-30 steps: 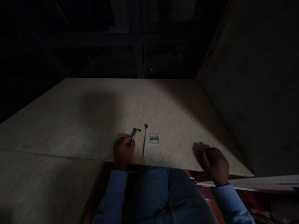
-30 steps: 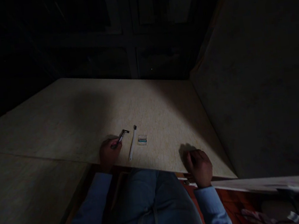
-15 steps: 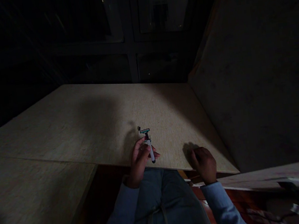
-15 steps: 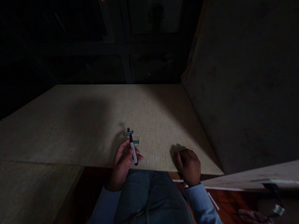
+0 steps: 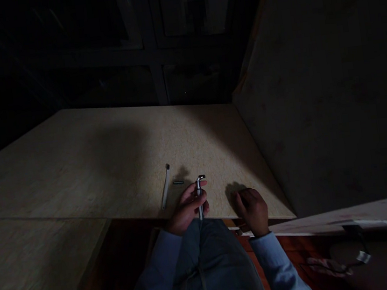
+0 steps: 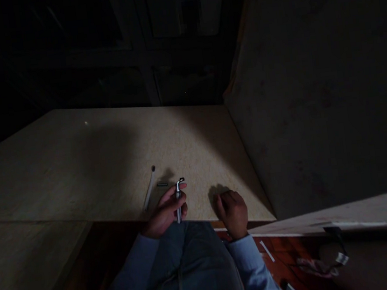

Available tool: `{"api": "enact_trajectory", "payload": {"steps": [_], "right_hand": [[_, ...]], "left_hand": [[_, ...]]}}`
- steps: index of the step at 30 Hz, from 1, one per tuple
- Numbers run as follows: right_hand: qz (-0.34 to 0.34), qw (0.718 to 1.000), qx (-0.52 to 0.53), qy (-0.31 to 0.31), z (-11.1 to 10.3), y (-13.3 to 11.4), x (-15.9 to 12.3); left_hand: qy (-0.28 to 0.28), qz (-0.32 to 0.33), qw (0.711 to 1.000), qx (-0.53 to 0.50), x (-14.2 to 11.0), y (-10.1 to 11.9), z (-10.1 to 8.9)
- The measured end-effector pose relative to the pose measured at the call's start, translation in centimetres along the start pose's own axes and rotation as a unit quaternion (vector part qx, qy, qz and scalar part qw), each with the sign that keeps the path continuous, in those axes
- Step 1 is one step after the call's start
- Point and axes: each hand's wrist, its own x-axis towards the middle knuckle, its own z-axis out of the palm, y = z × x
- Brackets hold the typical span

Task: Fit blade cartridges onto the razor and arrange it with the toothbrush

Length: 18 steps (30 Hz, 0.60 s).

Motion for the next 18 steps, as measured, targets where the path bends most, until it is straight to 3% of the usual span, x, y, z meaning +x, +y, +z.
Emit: {"api": "enact_trajectory", "payload": {"steps": [7,11,16,18], "right_hand": [[0.031,0.999,0.005,-0.022,0.2,0.1,-0.1],[0.084,0.991,0.089,-0.042,-0.1,0.2,0.2],[0.223,0.924,0.3,-0.077,-1.1,-2.7,1.2],[0.236,0.896,0.364,-0.088,-1.2,-4.9,1.9]], "left_hand": [[-0.019,-0.024,0.998,-0.052,0.9,-0.8,-1.4],[-0.048,-0.056,0.992,-0.106,1.1,-0.9,-2.3],[-0.079,-0.092,0.983,-0.141,0.8,-1.0,-3.1],[-0.096,-0.106,0.98,-0.136,0.5,-1.0,-3.3]]}}
